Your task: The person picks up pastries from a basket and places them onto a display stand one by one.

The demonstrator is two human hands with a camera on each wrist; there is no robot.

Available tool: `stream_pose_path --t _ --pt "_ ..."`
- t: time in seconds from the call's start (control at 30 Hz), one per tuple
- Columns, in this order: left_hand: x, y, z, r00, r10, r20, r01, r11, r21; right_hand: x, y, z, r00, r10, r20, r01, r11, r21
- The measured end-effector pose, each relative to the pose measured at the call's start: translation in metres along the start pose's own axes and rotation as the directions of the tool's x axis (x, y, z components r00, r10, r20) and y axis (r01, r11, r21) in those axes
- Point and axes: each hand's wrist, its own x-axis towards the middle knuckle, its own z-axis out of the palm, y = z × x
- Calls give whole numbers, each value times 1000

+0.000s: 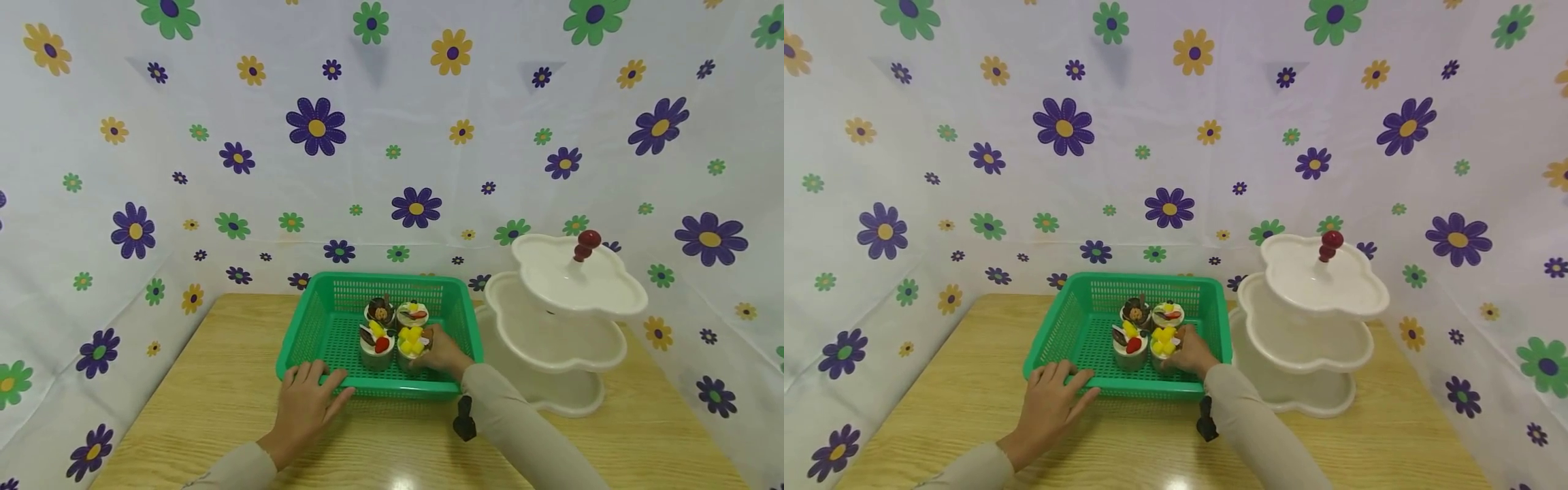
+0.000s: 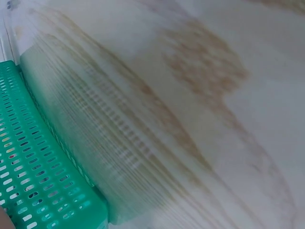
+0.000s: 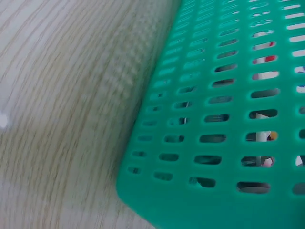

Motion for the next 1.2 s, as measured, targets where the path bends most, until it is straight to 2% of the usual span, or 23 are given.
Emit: stream_pose_path --t 0.3,0.5,0.7,0.87,1.03,1.2 --pt "2 0 -4 997 -27 72 29 999 -17 -6 -4 -8 999 -50 2 50 997 53" --pt "3 0 -7 996 -30 87 31 999 -14 -14 -16 -20 996 -93 1 93 994 60" --pt "3 0 -7 996 -30 87 31 999 -18 -28 -33 -38 987 -163 -16 163 980 115" --pt "2 0 -6 996 -28 83 30 999 -18 -41 -48 -56 982 -190 -18 191 971 145" --pt "2 -1 -6 996 -28 84 29 1000 -9 -52 -62 -78 978 -195 -70 201 975 90" --pt "2 -2 -5 996 -30 88 32 999 -15 -64 -73 -100 951 -266 -159 284 954 101"
